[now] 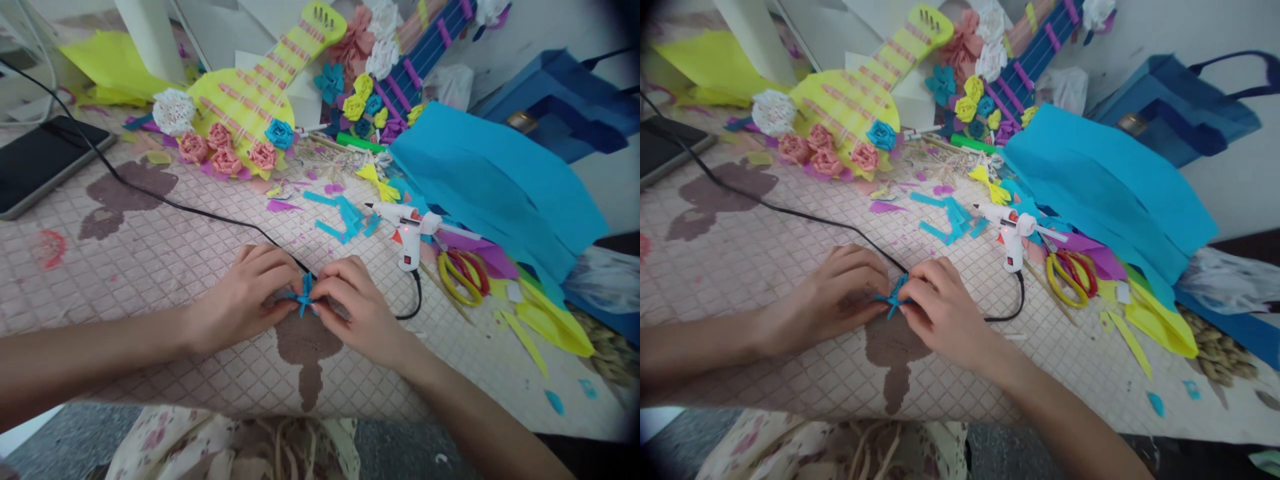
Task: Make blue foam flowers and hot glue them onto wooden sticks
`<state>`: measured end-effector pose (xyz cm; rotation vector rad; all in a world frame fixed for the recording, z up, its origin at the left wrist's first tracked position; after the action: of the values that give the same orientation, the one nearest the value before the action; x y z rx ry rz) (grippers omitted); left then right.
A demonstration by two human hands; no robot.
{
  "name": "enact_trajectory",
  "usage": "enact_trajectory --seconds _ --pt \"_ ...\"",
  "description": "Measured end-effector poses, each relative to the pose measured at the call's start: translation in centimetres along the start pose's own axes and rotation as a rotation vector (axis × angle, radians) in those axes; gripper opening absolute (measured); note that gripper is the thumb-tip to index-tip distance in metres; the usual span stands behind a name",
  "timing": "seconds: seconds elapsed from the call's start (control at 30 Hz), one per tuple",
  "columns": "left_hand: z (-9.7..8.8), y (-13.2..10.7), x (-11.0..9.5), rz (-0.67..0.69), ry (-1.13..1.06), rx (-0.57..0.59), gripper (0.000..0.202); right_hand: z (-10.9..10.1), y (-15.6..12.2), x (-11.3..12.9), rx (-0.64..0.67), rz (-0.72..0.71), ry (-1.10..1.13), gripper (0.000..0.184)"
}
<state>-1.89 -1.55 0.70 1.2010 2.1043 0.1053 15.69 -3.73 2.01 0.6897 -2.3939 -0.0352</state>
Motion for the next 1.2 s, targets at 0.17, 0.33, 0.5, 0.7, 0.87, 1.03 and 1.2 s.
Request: enact_trajectory --seconds 0.17,0.33,0.5,0.7,0.87,1.03,1.2 --pt "0.0 -0.1 -0.1 0.127 0.058 -0.019 0.010 0.2 0.1 0.1 0.028 -0.003 -0.009 0.005" --pt "0.2 -0.1 0.1 0.150 0.110 -0.022 0.013 0.3 0.1 0.2 0.055 0.003 0.015 0.006" --pt "0.2 0.0 0.0 0.154 0.112 -0.008 0.011 -0.6 0.1 -0.1 -0.022 0.026 0.161 0.006" --pt "0.3 0.1 -0.2 0.140 0.083 -0.033 0.011 -1.2 0.4 -0.8 -0.099 0.060 0.170 0.008" --pt "0.2 0.2 -0.3 0.052 -0.018 -0.016 0.016 -0.9 0.4 -0.9 -0.081 0.052 0.133 0.008" --pt "0.2 0.4 -0.5 -0.022 -0.100 0.010 0.012 -0.7 0.4 -1.1 -0.071 0.049 0.107 0.007" --pt "0.8 0.6 -0.2 -0.103 -0.105 -0.001 0.010 -0.5 0.5 -1.2 -0.050 0.043 0.063 0.008"
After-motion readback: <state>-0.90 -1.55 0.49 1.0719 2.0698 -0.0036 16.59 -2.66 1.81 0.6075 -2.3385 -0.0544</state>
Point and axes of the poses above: each hand's wrist, its own y-axis towards the middle knuckle, its own z-axis out of the palm, x = y × z, the point moved 3 cm from there along y, towards the middle knuckle, and after that the axes turned 9 degrees about z, right-handed, at the moved point
